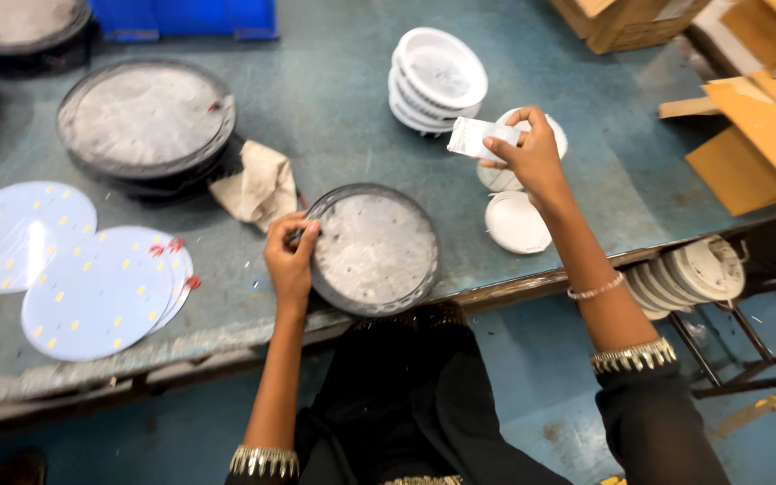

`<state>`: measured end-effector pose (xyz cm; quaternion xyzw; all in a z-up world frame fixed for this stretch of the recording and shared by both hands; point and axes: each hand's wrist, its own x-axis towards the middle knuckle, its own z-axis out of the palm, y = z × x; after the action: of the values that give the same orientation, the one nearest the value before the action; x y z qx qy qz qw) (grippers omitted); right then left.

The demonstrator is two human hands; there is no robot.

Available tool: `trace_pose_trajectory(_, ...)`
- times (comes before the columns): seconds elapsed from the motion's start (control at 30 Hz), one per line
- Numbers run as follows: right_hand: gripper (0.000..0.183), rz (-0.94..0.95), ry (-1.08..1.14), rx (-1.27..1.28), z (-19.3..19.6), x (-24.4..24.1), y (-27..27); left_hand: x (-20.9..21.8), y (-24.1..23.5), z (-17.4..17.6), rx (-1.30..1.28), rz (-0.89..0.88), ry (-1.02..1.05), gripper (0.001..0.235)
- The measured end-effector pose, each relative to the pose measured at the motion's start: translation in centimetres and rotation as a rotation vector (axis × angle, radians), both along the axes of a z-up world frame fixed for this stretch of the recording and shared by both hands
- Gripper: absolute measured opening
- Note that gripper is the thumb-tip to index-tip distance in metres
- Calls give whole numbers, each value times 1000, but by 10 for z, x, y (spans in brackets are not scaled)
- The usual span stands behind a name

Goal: The person applies white thermal paste from a container onto metal plates using a small spreader, then presses LED boards onto the pasted surfaces and wipes away excess paste with a cloth.

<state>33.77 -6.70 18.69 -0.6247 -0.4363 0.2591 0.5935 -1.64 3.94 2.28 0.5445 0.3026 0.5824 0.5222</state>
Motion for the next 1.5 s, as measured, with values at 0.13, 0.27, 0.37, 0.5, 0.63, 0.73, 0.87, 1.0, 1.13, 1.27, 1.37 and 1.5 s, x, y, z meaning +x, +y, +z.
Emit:
trace_pose_trajectory(0.13, 31, 156, -31, -1, -23, -61, -16, 4, 3, -6, -28, 8, -10, 14)
trace_pose_trajectory(0.27, 31, 113, -375, -38, -53, -132, -32, 5, 2, -9, -74, -10, -40, 16)
trace_pose_trajectory(0.37, 47, 31, -773, 44, -68, -176, -38, 4, 3, -10, 4, -23, -63, 17)
trace_pose_trajectory(0.5, 56, 31, -1125, 21, -71, -204, -41, 4, 2, -9, -9, -20, -60, 19)
trace_pose_trajectory(0.63, 51, 67, -1160, -62, -62, -208, -48, 3, 0, -9, -43, -26, -59, 18)
trace_pose_trajectory(0.73, 43, 118, -1158, -144, -53, -204, -51, 3, 0, -7, -48, -31, -58, 18)
trace_pose_trajectory(0.87, 45, 192, -1216, -80, -41, -200, -53, 3, -1, -7, -34, -36, -72, 17)
trace_pose_trajectory(1.0, 41, 259, -1214, -191, -31, -198, -60, 4, 0, -9, -36, -49, -92, 19)
trace_pose_trajectory(1.13, 44, 243, -1187, -78, -25, -193, -71, 2, 3, -13, -4, -33, -57, 19)
trace_pose_trajectory(1.27, 49, 338, -962, -190, -5, -147, -72, 1, 5, -16, 9, -30, -45, 18)
trace_pose_trajectory(1.37, 34, 24, -803, -313, 24, -73, -70, 0, 6, -18, -3, -42, -56, 17)
trace_pose_trajectory(1.5, 18, -190, -995, 31, 68, 56, -61, 0, 7, -18, -9, -35, -55, 17)
